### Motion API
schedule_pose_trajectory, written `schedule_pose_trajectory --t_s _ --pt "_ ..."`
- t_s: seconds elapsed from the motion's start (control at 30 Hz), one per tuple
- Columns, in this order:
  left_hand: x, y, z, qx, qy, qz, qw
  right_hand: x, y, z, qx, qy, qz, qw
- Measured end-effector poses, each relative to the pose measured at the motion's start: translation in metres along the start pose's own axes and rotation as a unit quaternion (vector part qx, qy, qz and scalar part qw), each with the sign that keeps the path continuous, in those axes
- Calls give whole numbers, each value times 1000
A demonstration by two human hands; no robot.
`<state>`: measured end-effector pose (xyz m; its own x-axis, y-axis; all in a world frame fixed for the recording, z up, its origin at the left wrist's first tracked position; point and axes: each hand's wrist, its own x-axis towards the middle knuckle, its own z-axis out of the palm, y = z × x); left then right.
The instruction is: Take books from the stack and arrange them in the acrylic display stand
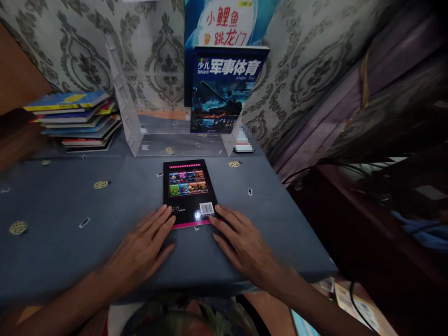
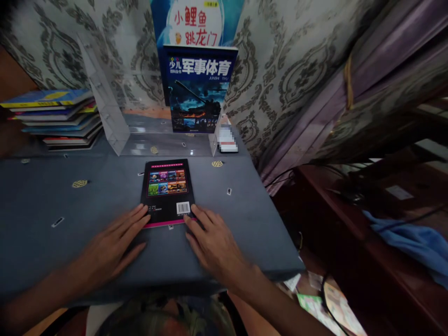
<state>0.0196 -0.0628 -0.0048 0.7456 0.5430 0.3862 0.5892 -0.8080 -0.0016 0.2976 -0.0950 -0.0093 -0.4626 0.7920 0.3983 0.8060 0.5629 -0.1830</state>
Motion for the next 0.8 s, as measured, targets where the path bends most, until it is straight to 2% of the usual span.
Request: schedule_pose_trajectory --t_s 0.13,0.27,0.4,0.47,0.63,0.8 --pt "-12 20 -10 36 15 37 999 -13 -8 -5 10 -3 -15 1000" --pt "-31 48 -19 28 59 43 997 -34 -13 -10 16 -14 -45 999" --pt "-37 64 -18 1 42 119 992 -44 -18 -10 7 -27 -66 997" --pt "-36 64 -13 -10 40 120 992 -44 -20 -8 4 -20 -61 998" --pt "-32 48 -3 -11 68 42 997 -39 -24 -5 24 11 -47 999" --pt "-22 36 -25 -25 70 52 996 -30 -31 -8 66 39 -51 996"
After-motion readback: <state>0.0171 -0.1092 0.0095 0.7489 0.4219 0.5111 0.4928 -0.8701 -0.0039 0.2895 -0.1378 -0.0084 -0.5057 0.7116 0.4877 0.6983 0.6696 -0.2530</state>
